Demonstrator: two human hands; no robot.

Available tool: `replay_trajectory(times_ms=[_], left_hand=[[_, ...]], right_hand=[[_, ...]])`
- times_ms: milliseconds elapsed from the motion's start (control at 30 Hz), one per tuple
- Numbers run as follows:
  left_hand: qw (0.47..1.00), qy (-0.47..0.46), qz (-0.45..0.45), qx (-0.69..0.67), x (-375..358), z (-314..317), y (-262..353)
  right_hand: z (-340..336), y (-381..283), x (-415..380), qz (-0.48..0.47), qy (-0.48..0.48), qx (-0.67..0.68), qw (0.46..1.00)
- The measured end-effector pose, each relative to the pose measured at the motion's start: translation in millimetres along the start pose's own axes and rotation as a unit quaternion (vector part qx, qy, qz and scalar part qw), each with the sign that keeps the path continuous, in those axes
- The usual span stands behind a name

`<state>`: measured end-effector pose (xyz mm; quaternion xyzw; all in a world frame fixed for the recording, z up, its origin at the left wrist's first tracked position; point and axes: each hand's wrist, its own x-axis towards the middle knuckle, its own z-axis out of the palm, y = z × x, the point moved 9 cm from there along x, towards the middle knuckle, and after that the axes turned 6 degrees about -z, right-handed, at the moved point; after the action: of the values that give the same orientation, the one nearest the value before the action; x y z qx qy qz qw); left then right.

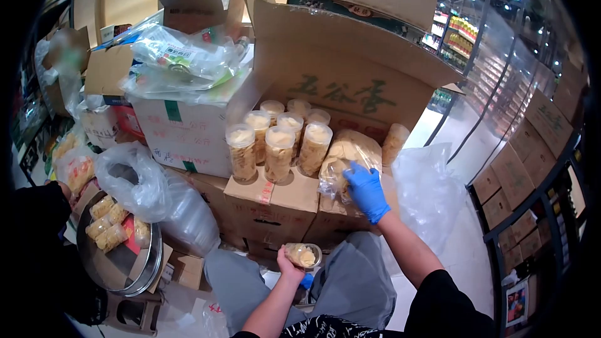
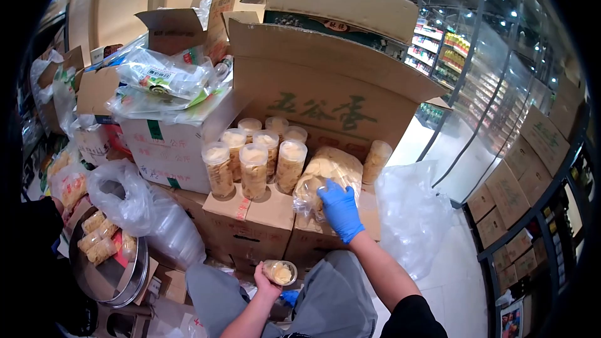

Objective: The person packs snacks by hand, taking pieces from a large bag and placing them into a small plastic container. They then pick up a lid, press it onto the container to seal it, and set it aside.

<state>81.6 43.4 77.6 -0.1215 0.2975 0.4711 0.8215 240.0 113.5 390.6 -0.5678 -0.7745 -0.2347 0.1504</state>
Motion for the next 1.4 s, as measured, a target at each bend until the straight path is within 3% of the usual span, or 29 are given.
replay_trajectory(times_ms=[233,533,867,1167,1400], left_hand=[[1.0,-0.014,-0.001,0.004,-2,3,1],[1.0,-0.014,-0.003,-0.002,3,-2,-3],[1.0,-0.001,0.002,-0.004,0,-5,3],[1.0,0.006,-0.007,0.004,-5,1,-3],[1.0,0.015,-0.002,-0.002,1,-4,-1]], right_hand=[[0,-25,-10,-0.109,-0.056,-0.026,0.992],[-24,-37,-7,-0.158,0.028,-0.052,0.986],[-33,-26,-9,-0.09,0.013,-0.025,0.996],[-40,-25,-32,-0.122,0.08,0.022,0.989],[-46,-15,-43,-0.076,0.156,0.04,0.984]])
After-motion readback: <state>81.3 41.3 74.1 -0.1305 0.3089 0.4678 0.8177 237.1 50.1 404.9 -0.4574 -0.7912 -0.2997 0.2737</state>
